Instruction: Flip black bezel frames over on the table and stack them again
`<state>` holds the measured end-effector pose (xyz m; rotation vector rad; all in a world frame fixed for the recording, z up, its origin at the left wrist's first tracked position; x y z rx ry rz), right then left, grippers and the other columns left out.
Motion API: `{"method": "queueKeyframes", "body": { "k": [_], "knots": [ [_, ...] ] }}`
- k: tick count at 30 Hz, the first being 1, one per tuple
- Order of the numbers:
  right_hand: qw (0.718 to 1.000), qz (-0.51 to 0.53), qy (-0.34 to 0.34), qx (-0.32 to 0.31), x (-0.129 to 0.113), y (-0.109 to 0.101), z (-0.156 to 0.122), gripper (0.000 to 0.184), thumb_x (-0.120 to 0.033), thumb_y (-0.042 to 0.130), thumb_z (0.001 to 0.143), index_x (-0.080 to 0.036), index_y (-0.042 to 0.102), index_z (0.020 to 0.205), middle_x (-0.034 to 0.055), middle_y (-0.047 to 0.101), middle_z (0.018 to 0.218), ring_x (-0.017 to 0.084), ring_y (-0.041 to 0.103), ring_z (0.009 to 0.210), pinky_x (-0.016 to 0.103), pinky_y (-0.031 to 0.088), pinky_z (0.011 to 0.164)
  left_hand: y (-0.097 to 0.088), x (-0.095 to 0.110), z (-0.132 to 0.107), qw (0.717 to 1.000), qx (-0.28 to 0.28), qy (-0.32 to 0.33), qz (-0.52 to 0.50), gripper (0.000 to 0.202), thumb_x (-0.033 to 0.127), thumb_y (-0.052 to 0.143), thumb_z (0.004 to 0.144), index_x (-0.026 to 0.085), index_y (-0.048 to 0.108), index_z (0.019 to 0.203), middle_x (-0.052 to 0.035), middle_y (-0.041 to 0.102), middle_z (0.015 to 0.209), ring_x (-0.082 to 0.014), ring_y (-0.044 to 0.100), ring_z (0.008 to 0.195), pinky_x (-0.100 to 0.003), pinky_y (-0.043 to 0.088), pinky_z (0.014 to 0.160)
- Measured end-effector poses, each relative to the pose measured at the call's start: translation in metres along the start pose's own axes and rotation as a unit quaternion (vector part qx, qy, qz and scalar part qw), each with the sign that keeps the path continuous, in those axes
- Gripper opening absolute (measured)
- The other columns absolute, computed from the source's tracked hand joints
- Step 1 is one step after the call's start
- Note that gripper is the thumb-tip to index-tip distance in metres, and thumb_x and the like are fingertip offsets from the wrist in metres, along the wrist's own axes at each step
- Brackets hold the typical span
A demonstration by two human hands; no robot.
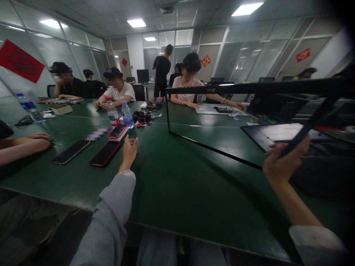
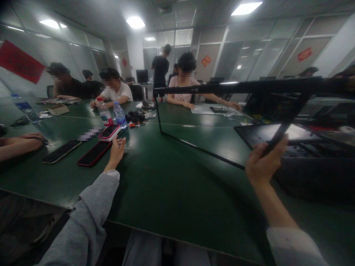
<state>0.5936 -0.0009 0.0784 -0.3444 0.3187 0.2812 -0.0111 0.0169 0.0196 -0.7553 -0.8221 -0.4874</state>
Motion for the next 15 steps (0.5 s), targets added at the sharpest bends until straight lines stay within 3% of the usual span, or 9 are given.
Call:
{"method": "queueKeyframes", "body": {
  "k": [2, 5, 8, 11, 13, 15],
  "knots": [
    [0.998, 0.049, 0.020, -0.028, -0.006, 0.009, -0.004, 0.070, -0.046, 0.030, 0.104, -0.012, 0.012, 0.162, 0.0137, 0.068, 0.092, 0.020, 0.062, 0.058, 0.042, 0.054, 0.067, 0.000, 0.010, -0.003, 0.999, 0.016, 0.037, -0.029, 0.080, 0.064, 0.048, 0.094, 0.014, 0.030, 0.154, -0.0192, 0.060, 0.134, -0.0233, 0.066, 0.107, -0.037, 0.052, 0.091],
    [0.991, 0.086, 0.045, -0.091, -0.016, 0.027, -0.015, 0.070, -0.047, 0.034, 0.103, -0.016, 0.012, 0.162, 0.0088, 0.067, 0.091, 0.016, 0.057, 0.054, 0.036, 0.052, 0.061, 0.000, 0.030, -0.009, 0.994, 0.020, 0.092, -0.057, 0.078, 0.062, 0.051, 0.094, 0.017, 0.030, 0.154, -0.0171, 0.061, 0.132, -0.0207, 0.068, 0.101, -0.035, 0.052, 0.088],
    [0.979, 0.104, 0.076, -0.160, -0.022, 0.045, -0.028, 0.071, -0.047, 0.036, 0.102, -0.019, 0.012, 0.163, 0.0038, 0.065, 0.086, 0.015, 0.060, 0.058, 0.033, 0.052, 0.064, -0.001, 0.042, -0.014, 0.995, 0.002, 0.084, -0.048, 0.062, 0.054, 0.049, 0.097, 0.017, 0.044, 0.146, -0.0073, 0.072, 0.098, -0.0168, 0.068, 0.076, -0.032, 0.053, 0.078],
    [0.961, 0.122, 0.106, -0.225, -0.020, 0.062, -0.039, 0.073, -0.048, 0.038, 0.100, -0.023, 0.012, 0.163, 0.0019, 0.064, 0.086, 0.016, 0.061, 0.060, 0.032, 0.053, 0.063, -0.005, 0.040, -0.013, 0.998, 0.019, 0.057, -0.019, 0.047, 0.047, 0.047, 0.099, 0.017, 0.059, 0.133, -0.0018, 0.067, 0.076, -0.0160, 0.064, 0.063, -0.030, 0.051, 0.070],
    [0.947, 0.124, 0.119, -0.271, -0.014, 0.072, -0.047, 0.076, -0.048, 0.043, 0.097, -0.023, 0.013, 0.162, 0.0030, 0.065, 0.091, 0.017, 0.062, 0.064, 0.033, 0.054, 0.065, -0.006, 0.033, -0.010, 0.999, 0.027, 0.043, -0.010, 0.044, 0.046, 0.049, 0.097, 0.016, 0.065, 0.125, -0.0029, 0.068, 0.076, -0.0174, 0.065, 0.068, -0.030, 0.051, 0.071],
    [0.935, 0.103, 0.121, -0.317, -0.002, 0.084, -0.055, 0.076, -0.046, 0.049, 0.092, -0.019, 0.024, 0.159, 0.0059, 0.066, 0.095, 0.020, 0.064, 0.071, 0.036, 0.055, 0.071, -0.005, 0.023, -0.005, 1.000, 0.021, 0.022, -0.003, 0.042, 0.046, 0.056, 0.093, 0.016, 0.069, 0.120, -0.0049, 0.070, 0.080, -0.0195, 0.067, 0.075, -0.031, 0.051, 0.074]
  ]
}}
Point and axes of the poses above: each hand's wrist, its own z-axis towards the middle knuckle, its own y-axis out of the palm, x = y × z, the point moved 4 cm from there along z, towards the middle knuckle
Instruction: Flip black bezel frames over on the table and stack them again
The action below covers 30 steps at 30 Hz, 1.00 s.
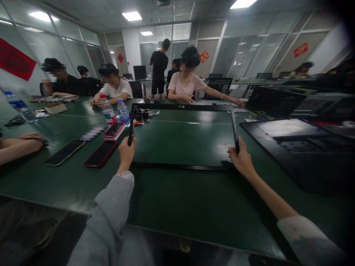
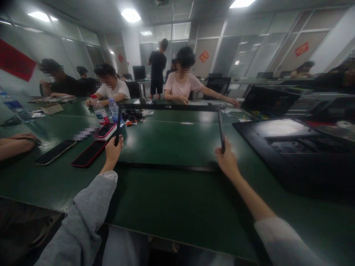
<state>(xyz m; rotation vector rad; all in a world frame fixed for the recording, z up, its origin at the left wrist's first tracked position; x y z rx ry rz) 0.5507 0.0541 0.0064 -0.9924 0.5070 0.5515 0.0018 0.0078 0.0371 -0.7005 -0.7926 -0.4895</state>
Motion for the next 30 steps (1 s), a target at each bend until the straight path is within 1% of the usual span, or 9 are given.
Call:
{"method": "queueKeyframes", "body": {
  "k": [3, 5, 7, 10, 12, 15, 22, 26, 30],
  "knots": [
    [0.999, -0.048, -0.011, -0.022, 0.023, 0.012, 0.008, 0.059, -0.043, 0.052, 0.086, -0.013, 0.053, 0.137, 0.0118, 0.067, 0.099, 0.026, 0.065, 0.084, 0.042, 0.054, 0.081, 0.004, -0.014, 0.005, 0.999, -0.021, -0.039, 0.013, 0.041, 0.043, 0.065, 0.086, 0.014, 0.072, 0.115, -0.0075, 0.074, 0.085, -0.0222, 0.070, 0.082, -0.032, 0.051, 0.078],
    [0.997, -0.062, -0.049, -0.019, 0.033, 0.018, 0.014, 0.047, -0.040, 0.050, 0.085, -0.015, 0.062, 0.122, 0.0142, 0.067, 0.102, 0.029, 0.064, 0.094, 0.045, 0.052, 0.088, 0.007, -0.020, 0.005, 0.997, -0.049, -0.062, 0.024, 0.039, 0.039, 0.066, 0.085, 0.014, 0.073, 0.113, -0.0085, 0.075, 0.086, -0.0232, 0.070, 0.085, -0.032, 0.051, 0.080],
    [0.994, -0.079, -0.076, -0.023, 0.037, 0.025, 0.020, 0.042, -0.037, 0.049, 0.085, -0.015, 0.066, 0.116, 0.0150, 0.068, 0.102, 0.031, 0.062, 0.100, 0.047, 0.050, 0.093, 0.008, -0.024, 0.004, 0.992, -0.084, -0.074, 0.054, 0.035, 0.035, 0.064, 0.086, 0.015, 0.074, 0.112, -0.0091, 0.076, 0.091, -0.0240, 0.071, 0.091, -0.033, 0.051, 0.082],
    [0.989, -0.141, -0.044, -0.028, 0.038, 0.033, 0.027, 0.042, -0.035, 0.049, 0.085, -0.013, 0.070, 0.114, 0.0171, 0.066, 0.101, 0.033, 0.060, 0.102, 0.049, 0.048, 0.094, 0.007, -0.027, -0.001, 0.980, -0.112, -0.067, 0.148, 0.036, 0.036, 0.060, 0.088, 0.018, 0.075, 0.115, -0.0103, 0.076, 0.101, -0.0264, 0.069, 0.098, -0.035, 0.050, 0.086],
    [0.984, -0.174, -0.010, -0.026, 0.035, 0.036, 0.028, 0.043, -0.037, 0.050, 0.087, -0.014, 0.071, 0.117, 0.0178, 0.065, 0.107, 0.033, 0.058, 0.104, 0.048, 0.048, 0.093, 0.006, -0.029, -0.003, 0.970, -0.111, -0.051, 0.211, 0.039, 0.040, 0.058, 0.089, 0.020, 0.074, 0.118, -0.0121, 0.075, 0.107, -0.0281, 0.068, 0.102, -0.037, 0.050, 0.088],
    [0.981, -0.191, 0.013, -0.034, 0.032, 0.038, 0.030, 0.044, -0.039, 0.052, 0.089, -0.018, 0.072, 0.121, 0.0165, 0.063, 0.114, 0.032, 0.057, 0.108, 0.047, 0.048, 0.093, 0.005, -0.031, -0.004, 0.957, -0.121, -0.031, 0.262, 0.041, 0.044, 0.055, 0.091, 0.022, 0.075, 0.118, -0.0136, 0.072, 0.112, -0.0285, 0.066, 0.104, -0.036, 0.050, 0.087],
    [0.980, -0.193, 0.005, -0.053, 0.033, 0.038, 0.030, 0.043, -0.038, 0.052, 0.090, -0.017, 0.072, 0.122, 0.0178, 0.061, 0.117, 0.034, 0.056, 0.110, 0.050, 0.046, 0.097, 0.007, -0.032, -0.001, 0.944, -0.144, -0.030, 0.297, 0.043, 0.046, 0.054, 0.092, 0.020, 0.074, 0.119, -0.0158, 0.067, 0.118, -0.0295, 0.064, 0.108, -0.038, 0.051, 0.090],
    [0.980, -0.190, 0.016, -0.049, 0.031, 0.036, 0.029, 0.040, -0.039, 0.057, 0.087, -0.018, 0.073, 0.117, 0.0171, 0.061, 0.118, 0.034, 0.056, 0.110, 0.050, 0.047, 0.096, 0.007, -0.028, -0.002, 0.935, -0.160, -0.027, 0.314, 0.038, 0.045, 0.055, 0.092, 0.021, 0.075, 0.112, -0.0157, 0.066, 0.118, -0.0299, 0.065, 0.106, -0.039, 0.052, 0.088],
    [0.982, -0.181, 0.009, -0.047, 0.029, 0.035, 0.028, 0.041, -0.042, 0.059, 0.085, -0.018, 0.074, 0.115, 0.0159, 0.062, 0.114, 0.033, 0.055, 0.110, 0.048, 0.047, 0.095, 0.005, -0.022, -0.004, 0.928, -0.170, -0.013, 0.332, 0.036, 0.048, 0.055, 0.091, 0.022, 0.075, 0.105, -0.0157, 0.065, 0.116, -0.0304, 0.066, 0.101, -0.039, 0.053, 0.083]
  ]
}}
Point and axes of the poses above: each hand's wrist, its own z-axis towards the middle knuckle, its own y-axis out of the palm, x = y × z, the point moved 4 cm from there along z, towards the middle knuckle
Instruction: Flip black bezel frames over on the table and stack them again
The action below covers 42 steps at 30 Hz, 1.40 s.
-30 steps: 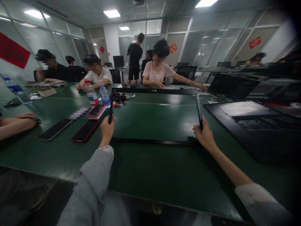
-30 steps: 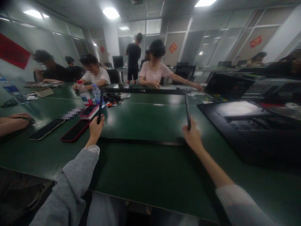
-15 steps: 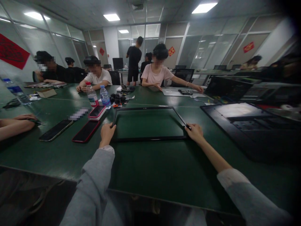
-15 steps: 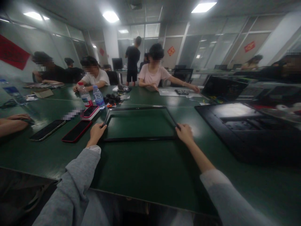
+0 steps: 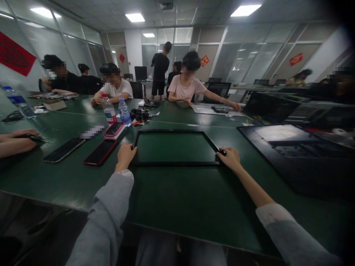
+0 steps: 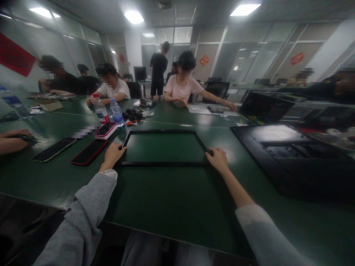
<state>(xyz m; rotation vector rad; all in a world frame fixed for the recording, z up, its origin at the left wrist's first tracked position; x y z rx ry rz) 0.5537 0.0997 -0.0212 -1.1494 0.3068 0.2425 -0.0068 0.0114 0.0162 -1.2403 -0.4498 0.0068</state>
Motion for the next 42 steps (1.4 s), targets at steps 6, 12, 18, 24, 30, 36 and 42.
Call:
{"method": "queueKeyframes", "body": {
  "k": [6, 12, 18, 24, 30, 36, 42],
  "knots": [
    [1.000, -0.001, -0.006, -0.006, 0.002, 0.002, 0.002, 0.041, -0.041, 0.059, 0.085, -0.016, 0.073, 0.115, 0.0167, 0.062, 0.117, 0.034, 0.055, 0.112, 0.049, 0.047, 0.095, -0.003, 0.002, -0.003, 1.000, 0.001, 0.007, 0.019, 0.035, 0.047, 0.053, 0.092, 0.022, 0.073, 0.108, -0.0157, 0.065, 0.118, -0.0308, 0.066, 0.103, -0.039, 0.055, 0.082],
    [1.000, -0.003, 0.000, -0.019, 0.003, 0.002, 0.002, 0.037, -0.036, 0.058, 0.088, -0.018, 0.072, 0.118, 0.0159, 0.062, 0.120, 0.033, 0.056, 0.112, 0.047, 0.047, 0.097, -0.003, 0.006, -0.003, 1.000, 0.002, 0.011, 0.023, 0.035, 0.041, 0.051, 0.094, 0.020, 0.071, 0.114, -0.0163, 0.064, 0.120, -0.0303, 0.066, 0.103, -0.040, 0.054, 0.084],
    [1.000, 0.012, -0.028, -0.002, 0.004, 0.005, 0.004, 0.037, -0.034, 0.054, 0.088, -0.016, 0.071, 0.115, 0.0167, 0.064, 0.115, 0.032, 0.057, 0.112, 0.049, 0.047, 0.097, -0.004, 0.008, -0.006, 1.000, -0.007, 0.012, 0.016, 0.034, 0.039, 0.050, 0.095, 0.020, 0.071, 0.114, -0.0162, 0.063, 0.120, -0.0307, 0.066, 0.106, -0.040, 0.053, 0.086],
    [0.986, 0.139, -0.052, 0.080, -0.013, -0.016, -0.004, 0.045, -0.035, 0.048, 0.089, -0.015, 0.060, 0.127, 0.0150, 0.068, 0.112, 0.028, 0.063, 0.102, 0.046, 0.051, 0.093, -0.023, 0.017, -0.011, 0.988, 0.136, 0.028, -0.067, 0.038, 0.036, 0.050, 0.096, 0.018, 0.066, 0.124, -0.0164, 0.061, 0.124, -0.0302, 0.064, 0.108, -0.041, 0.051, 0.092],
    [0.968, 0.151, -0.024, 0.200, -0.041, -0.049, -0.024, 0.058, -0.046, 0.039, 0.098, -0.014, 0.042, 0.146, 0.0149, 0.067, 0.109, 0.027, 0.065, 0.093, 0.045, 0.052, 0.087, -0.041, 0.024, -0.017, 0.938, 0.277, 0.059, -0.199, 0.046, 0.041, 0.042, 0.101, 0.017, 0.050, 0.140, -0.0151, 0.063, 0.126, -0.0269, 0.062, 0.117, -0.040, 0.047, 0.102],
    [0.966, 0.176, -0.011, 0.187, -0.041, -0.046, -0.024, 0.057, -0.046, 0.035, 0.100, -0.015, 0.037, 0.147, 0.0131, 0.069, 0.103, 0.027, 0.066, 0.089, 0.044, 0.052, 0.084, -0.036, 0.023, -0.017, 0.948, 0.238, 0.039, -0.205, 0.048, 0.045, 0.039, 0.102, 0.019, 0.045, 0.143, -0.0139, 0.068, 0.121, -0.0280, 0.068, 0.108, -0.041, 0.050, 0.096],
    [0.976, 0.152, -0.013, 0.159, -0.041, -0.041, -0.020, 0.062, -0.044, 0.037, 0.098, -0.015, 0.033, 0.153, 0.0161, 0.066, 0.116, 0.030, 0.065, 0.103, 0.046, 0.050, 0.094, -0.026, 0.017, -0.011, 0.959, 0.211, 0.057, -0.179, 0.046, 0.043, 0.043, 0.100, 0.017, 0.054, 0.137, -0.0146, 0.067, 0.119, -0.0278, 0.066, 0.108, -0.040, 0.049, 0.097]
  ]
}}
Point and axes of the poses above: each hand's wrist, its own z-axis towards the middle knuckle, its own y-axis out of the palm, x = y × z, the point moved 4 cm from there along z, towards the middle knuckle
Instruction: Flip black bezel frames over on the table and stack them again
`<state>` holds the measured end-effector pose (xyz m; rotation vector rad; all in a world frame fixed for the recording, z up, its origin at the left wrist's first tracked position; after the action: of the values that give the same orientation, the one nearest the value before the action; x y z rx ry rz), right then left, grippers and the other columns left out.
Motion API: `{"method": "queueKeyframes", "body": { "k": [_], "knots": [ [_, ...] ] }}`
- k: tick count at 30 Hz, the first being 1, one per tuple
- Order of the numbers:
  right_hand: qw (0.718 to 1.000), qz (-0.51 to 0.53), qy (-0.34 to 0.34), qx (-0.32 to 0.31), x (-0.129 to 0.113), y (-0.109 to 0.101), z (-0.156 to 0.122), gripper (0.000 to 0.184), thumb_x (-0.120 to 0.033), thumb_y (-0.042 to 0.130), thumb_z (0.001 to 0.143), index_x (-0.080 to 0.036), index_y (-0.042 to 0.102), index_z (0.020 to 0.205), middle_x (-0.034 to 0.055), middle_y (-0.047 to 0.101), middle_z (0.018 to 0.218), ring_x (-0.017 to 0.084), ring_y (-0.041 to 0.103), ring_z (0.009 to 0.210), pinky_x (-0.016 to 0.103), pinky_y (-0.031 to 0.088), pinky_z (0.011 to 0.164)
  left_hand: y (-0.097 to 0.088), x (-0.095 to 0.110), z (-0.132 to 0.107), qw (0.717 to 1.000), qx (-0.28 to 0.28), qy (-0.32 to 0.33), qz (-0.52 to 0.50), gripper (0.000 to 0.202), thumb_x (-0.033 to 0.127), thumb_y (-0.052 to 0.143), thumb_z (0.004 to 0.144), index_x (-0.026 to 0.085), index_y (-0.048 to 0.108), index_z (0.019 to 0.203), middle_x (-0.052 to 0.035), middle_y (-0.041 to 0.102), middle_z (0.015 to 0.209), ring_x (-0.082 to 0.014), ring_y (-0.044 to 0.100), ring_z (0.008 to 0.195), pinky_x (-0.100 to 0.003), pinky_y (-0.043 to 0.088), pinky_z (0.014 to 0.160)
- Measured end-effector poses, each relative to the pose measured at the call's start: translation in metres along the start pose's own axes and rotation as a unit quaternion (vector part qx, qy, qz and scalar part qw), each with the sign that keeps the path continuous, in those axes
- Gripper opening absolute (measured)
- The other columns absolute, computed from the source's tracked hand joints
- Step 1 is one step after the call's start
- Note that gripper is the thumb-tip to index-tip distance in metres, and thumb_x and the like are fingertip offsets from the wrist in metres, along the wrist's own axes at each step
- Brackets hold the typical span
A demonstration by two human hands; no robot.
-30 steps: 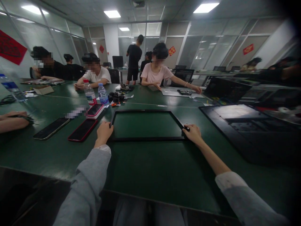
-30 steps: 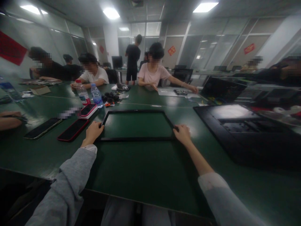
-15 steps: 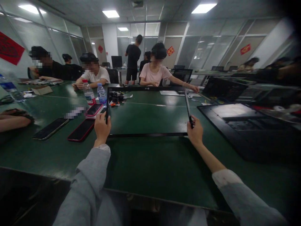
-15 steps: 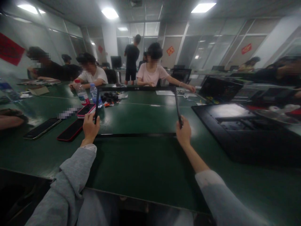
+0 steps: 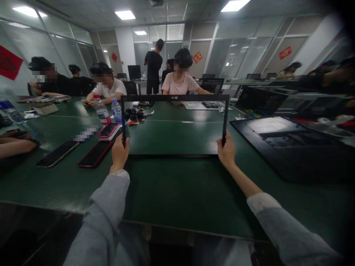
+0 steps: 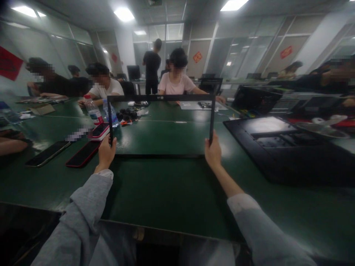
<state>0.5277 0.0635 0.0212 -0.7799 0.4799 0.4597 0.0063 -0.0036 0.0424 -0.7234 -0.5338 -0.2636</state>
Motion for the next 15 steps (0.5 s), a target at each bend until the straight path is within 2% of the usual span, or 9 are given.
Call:
{"method": "queueKeyframes", "body": {
  "k": [3, 7, 9, 15],
  "knots": [
    [0.999, -0.015, -0.007, -0.047, 0.008, 0.011, 0.002, 0.065, -0.039, 0.045, 0.093, -0.010, 0.038, 0.150, 0.0197, 0.063, 0.122, 0.031, 0.062, 0.112, 0.047, 0.049, 0.098, 0.006, -0.010, 0.000, 0.999, -0.015, -0.011, 0.039, 0.043, 0.038, 0.043, 0.099, 0.016, 0.060, 0.131, -0.0164, 0.066, 0.120, -0.0291, 0.063, 0.113, -0.042, 0.048, 0.099],
    [0.993, -0.010, 0.009, -0.116, 0.025, 0.026, 0.004, 0.055, -0.032, 0.051, 0.086, -0.012, 0.054, 0.136, 0.0162, 0.068, 0.109, 0.029, 0.065, 0.102, 0.046, 0.051, 0.093, 0.016, -0.020, -0.001, 0.987, -0.106, -0.041, 0.117, 0.041, 0.034, 0.044, 0.097, 0.015, 0.067, 0.125, -0.0175, 0.067, 0.120, -0.0311, 0.061, 0.115, -0.043, 0.047, 0.100],
    [0.993, 0.010, 0.017, -0.112, 0.032, 0.028, 0.005, 0.054, -0.033, 0.054, 0.084, -0.013, 0.056, 0.134, 0.0141, 0.069, 0.103, 0.028, 0.066, 0.094, 0.045, 0.053, 0.088, 0.018, -0.021, -0.001, 0.978, -0.137, -0.049, 0.147, 0.043, 0.036, 0.043, 0.098, 0.015, 0.068, 0.126, -0.0173, 0.068, 0.121, -0.0318, 0.061, 0.113, -0.043, 0.048, 0.097],
    [0.994, 0.057, 0.016, -0.093, 0.039, 0.027, 0.006, 0.059, -0.044, 0.062, 0.079, -0.016, 0.059, 0.130, 0.0107, 0.070, 0.097, 0.025, 0.065, 0.082, 0.044, 0.055, 0.082, 0.016, -0.022, 0.000, 0.970, -0.134, -0.057, 0.195, 0.046, 0.041, 0.045, 0.097, 0.018, 0.070, 0.129, -0.0161, 0.069, 0.122, -0.0314, 0.061, 0.111, -0.042, 0.047, 0.096]
  ]
}}
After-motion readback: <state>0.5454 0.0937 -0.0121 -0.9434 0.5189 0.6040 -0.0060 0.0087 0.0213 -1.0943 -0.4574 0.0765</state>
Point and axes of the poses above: each hand's wrist, its own z-axis towards the middle knuckle, its own y-axis out of the palm, x = y × z, the point moved 4 cm from there along z, towards the middle knuckle
